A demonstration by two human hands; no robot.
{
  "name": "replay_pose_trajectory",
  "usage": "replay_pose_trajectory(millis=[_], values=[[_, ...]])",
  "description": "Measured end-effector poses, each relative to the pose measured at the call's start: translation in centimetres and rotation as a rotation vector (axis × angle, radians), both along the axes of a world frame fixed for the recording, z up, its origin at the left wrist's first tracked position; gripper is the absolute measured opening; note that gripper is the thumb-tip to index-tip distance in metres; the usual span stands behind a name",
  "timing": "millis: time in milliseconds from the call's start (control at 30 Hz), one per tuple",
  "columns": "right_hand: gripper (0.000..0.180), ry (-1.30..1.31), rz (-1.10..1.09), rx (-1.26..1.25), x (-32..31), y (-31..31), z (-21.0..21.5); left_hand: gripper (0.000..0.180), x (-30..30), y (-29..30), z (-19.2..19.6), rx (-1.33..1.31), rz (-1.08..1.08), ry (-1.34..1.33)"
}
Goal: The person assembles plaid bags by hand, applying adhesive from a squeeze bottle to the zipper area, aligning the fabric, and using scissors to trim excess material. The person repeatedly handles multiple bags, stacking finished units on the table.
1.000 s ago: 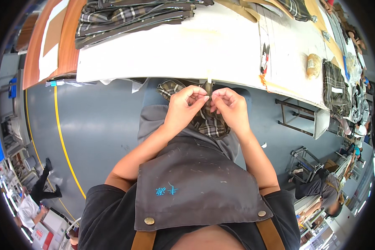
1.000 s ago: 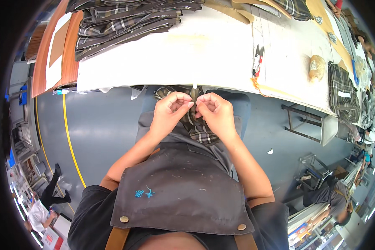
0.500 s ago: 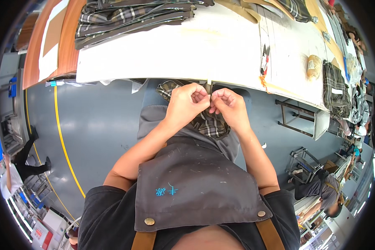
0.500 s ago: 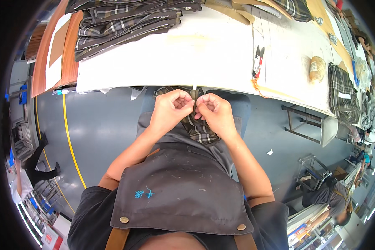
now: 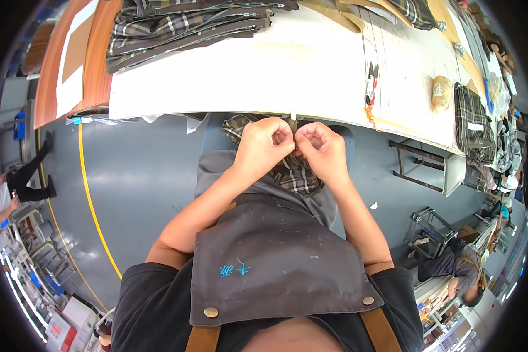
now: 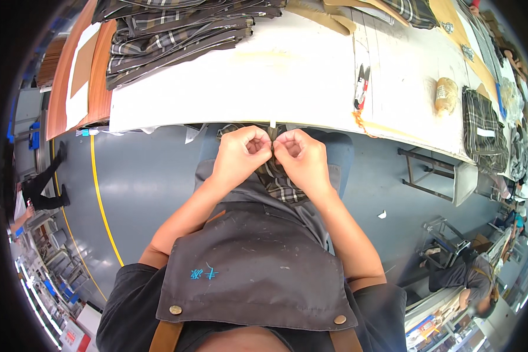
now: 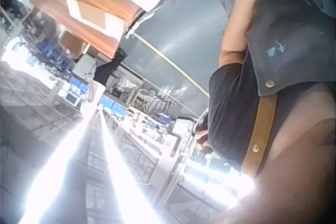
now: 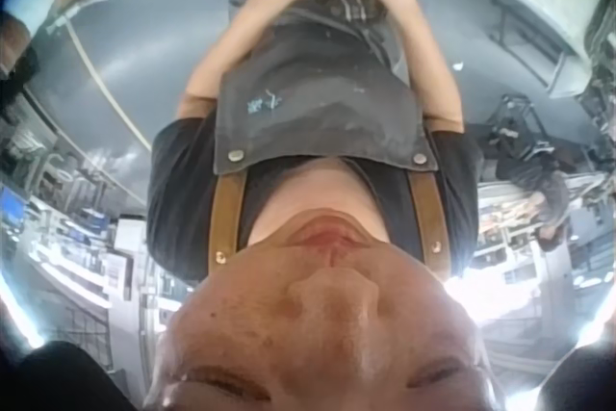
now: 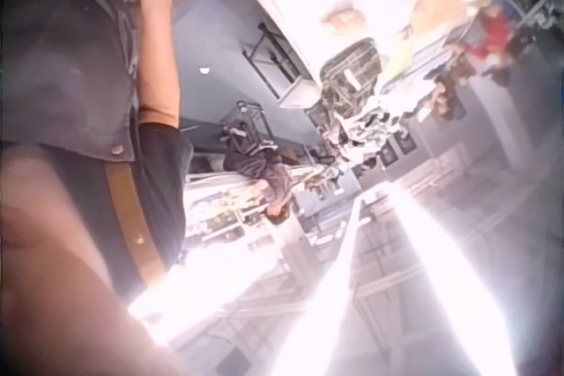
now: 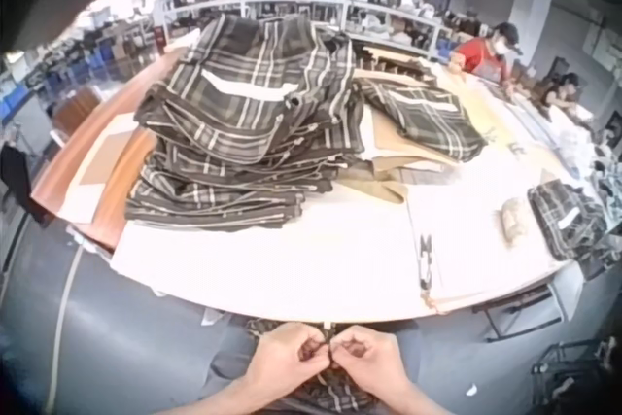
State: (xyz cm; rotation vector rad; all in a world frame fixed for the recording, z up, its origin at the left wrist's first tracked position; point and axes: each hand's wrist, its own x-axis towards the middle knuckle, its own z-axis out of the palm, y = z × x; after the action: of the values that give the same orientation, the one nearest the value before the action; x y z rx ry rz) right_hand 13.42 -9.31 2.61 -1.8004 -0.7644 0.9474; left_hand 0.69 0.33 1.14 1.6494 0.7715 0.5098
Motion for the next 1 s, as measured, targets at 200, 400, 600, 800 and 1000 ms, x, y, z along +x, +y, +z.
replay_pose_trajectory(millis=[200, 400, 600, 800, 1000], values=[[0.005, -0.297, 0.085, 0.049, 0.3, 0.7, 0.5, 0.006, 0.1, 0.1, -0.3, 0.070, -0.001, -0.021], [0.003, 0.114, -0.007, 0.038, 0.5, 0.6, 0.1, 0.007, 0.3, 0.1, -0.1, 0.122, 0.036, -0.047], [0.002, 0.055, 0.007, 0.077, 0.6, 0.8, -0.4, 0.006, 0.5, 0.6, 0.1, 0.220, -0.003, -0.016], [0.002, 0.202, -0.083, -0.021, 0.4, 1.1, 0.7, 0.006, 0.4, 0.3, -0.2, -0.069, 0.058, -0.025], [0.005, -0.309, 0.087, 0.044, 0.8, 1.6, 0.5, 0.007, 0.3, 0.5, -0.1, 0.021, 0.015, -0.013]])
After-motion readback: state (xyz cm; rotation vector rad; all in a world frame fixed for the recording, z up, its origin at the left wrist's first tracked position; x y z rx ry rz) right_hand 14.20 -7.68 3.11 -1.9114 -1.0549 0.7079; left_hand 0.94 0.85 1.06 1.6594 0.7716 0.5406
